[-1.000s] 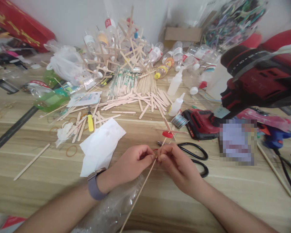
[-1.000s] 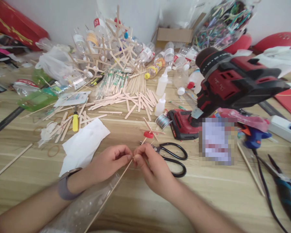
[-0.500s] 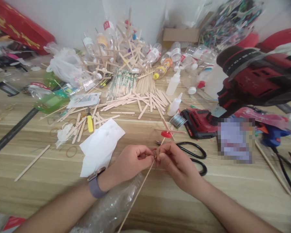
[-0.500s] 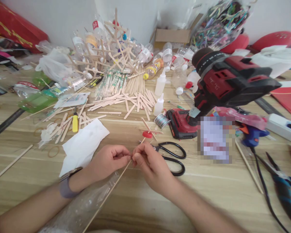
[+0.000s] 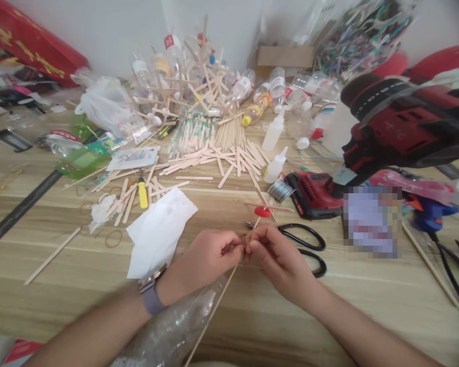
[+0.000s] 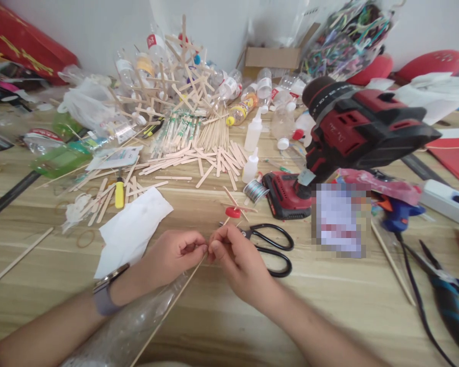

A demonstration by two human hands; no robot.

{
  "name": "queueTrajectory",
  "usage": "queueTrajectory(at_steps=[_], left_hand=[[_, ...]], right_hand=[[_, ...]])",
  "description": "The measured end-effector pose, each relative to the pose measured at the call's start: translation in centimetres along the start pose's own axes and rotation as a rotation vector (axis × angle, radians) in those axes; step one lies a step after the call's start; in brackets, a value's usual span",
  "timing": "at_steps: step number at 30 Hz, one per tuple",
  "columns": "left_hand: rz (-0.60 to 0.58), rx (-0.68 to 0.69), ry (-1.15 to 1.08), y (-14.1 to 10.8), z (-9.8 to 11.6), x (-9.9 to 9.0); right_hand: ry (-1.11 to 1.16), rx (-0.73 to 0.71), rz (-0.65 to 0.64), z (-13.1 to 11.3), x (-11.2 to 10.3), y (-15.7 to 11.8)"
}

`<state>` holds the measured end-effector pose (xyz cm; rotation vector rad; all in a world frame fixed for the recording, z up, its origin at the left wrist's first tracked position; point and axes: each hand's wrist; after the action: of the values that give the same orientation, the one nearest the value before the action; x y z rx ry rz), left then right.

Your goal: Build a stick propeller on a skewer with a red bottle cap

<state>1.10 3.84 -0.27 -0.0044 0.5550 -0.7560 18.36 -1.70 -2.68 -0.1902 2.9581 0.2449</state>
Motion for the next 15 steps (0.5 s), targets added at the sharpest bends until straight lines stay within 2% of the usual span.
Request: queueTrajectory(at_steps=[8,15], left_hand=[[0.022,-0.014,-0.073,0.17,-0.08,-0.13],[0.031,-0.073,-0.324,0.6,-0.2,-0.46]], right_hand=[[0.123,-0.025,0.052,-0.42,-0.2,0.05],[0.177,-0.023,0.078,-0.78,-0.23,0.14]])
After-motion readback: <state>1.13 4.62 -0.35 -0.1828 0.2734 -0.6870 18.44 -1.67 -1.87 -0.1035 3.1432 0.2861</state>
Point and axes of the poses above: each hand's wrist, its own y-axis towards the middle knuckle, its own x-axis out of the palm, z = x × y, and after that the axes turned 2 degrees about -x, right-handed
